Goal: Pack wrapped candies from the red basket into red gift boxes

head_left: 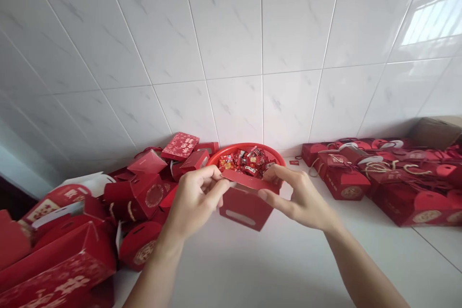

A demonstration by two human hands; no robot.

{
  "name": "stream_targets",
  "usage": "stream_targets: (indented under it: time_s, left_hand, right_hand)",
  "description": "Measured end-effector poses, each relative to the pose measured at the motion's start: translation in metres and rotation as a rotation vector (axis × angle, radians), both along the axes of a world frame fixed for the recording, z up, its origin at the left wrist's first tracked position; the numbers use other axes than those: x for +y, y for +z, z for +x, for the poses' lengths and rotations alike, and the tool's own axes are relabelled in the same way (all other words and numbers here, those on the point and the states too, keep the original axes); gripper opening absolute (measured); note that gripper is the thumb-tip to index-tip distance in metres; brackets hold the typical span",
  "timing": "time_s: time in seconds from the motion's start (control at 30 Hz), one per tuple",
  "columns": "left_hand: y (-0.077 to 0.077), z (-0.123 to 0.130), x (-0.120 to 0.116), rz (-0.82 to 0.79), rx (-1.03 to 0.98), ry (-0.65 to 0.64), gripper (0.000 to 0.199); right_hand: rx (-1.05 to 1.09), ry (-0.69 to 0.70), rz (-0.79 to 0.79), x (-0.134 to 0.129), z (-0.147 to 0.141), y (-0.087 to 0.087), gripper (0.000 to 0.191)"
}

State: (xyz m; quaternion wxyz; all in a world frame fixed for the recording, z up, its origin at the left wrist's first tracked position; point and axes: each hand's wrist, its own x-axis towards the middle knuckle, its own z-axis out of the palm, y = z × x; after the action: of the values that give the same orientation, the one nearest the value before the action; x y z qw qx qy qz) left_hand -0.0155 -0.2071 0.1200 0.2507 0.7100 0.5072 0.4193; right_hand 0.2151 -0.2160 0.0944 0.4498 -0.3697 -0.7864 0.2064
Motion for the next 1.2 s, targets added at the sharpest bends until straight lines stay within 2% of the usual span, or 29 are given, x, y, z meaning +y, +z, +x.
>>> stream_targets:
  time_s: [0.1,0.2,0.3,0.4,0.5,0.6,0.7,0.8,0.9,0.97,1.03,1.13,1.17,1.2]
  left_hand:
    - [-0.009,-0.002,-0.007,-0.111,0.049,-0.118,0.03]
    - [-0.022,-0.004,-0.008,-0.224,0.17,-0.204,0.029]
    - [-0.034,-0.005,-0.002,-0.305,0.323,-0.267,0.021]
    - [-0.04,-0.009,0.004,-0.255,0.436,-0.276,0.021]
    - [-0.04,-0.013,0.007,-0.203,0.497,-0.249,0.039]
    - [-0.04,-0.018,0.011,-0.187,0.522,-0.242,0.046]
    - [-0.04,-0.022,0.021,-0.248,0.503,-0.355,0.046]
    - [-0.037,-0.028,0.042,-0.258,0.357,-0.47,0.046]
    - [-0.033,-0.034,0.075,-0.159,0.141,-0.443,0.044]
    - [-0.035,-0.031,0.1,-0.107,0.115,-0.393,0.04]
    - [-0.045,-0.022,0.123,-0.165,0.291,-0.439,0.031]
    - [-0.07,0.003,0.147,-0.435,0.712,-0.668,0.026]
    - [-0.079,0.012,0.151,-0.459,0.824,-0.716,0.028]
    - [-0.087,0.021,0.154,-0.444,0.895,-0.698,0.031]
  right_hand:
    - [-0.035,0.021,-0.023,-0.002,0.009,0.001,0.042]
    - [-0.092,0.036,-0.035,0.007,0.011,-0.004,0.044]
    - [-0.138,0.166,-0.126,0.025,0.007,-0.016,0.046]
    - [-0.092,0.288,-0.21,0.044,-0.001,-0.034,0.049]
    - [0.037,0.297,-0.26,0.059,-0.011,-0.052,0.052]
    - [0.097,0.321,-0.323,0.068,-0.016,-0.064,0.055]
    - [0.034,0.381,-0.369,0.071,-0.011,-0.064,0.057]
    - [-0.035,0.374,-0.393,0.07,0.001,-0.054,0.058]
    - [0.026,0.322,-0.415,0.068,0.013,-0.045,0.057]
    - [0.111,0.285,-0.425,0.07,0.019,-0.043,0.055]
    - [0.195,0.219,-0.414,0.075,0.022,-0.045,0.052]
    - [0.31,0.103,-0.377,0.091,0.019,-0.053,0.05]
    - [0.342,0.071,-0.368,0.098,0.015,-0.056,0.049]
    - [0.37,0.045,-0.365,0.106,0.012,-0.06,0.048]
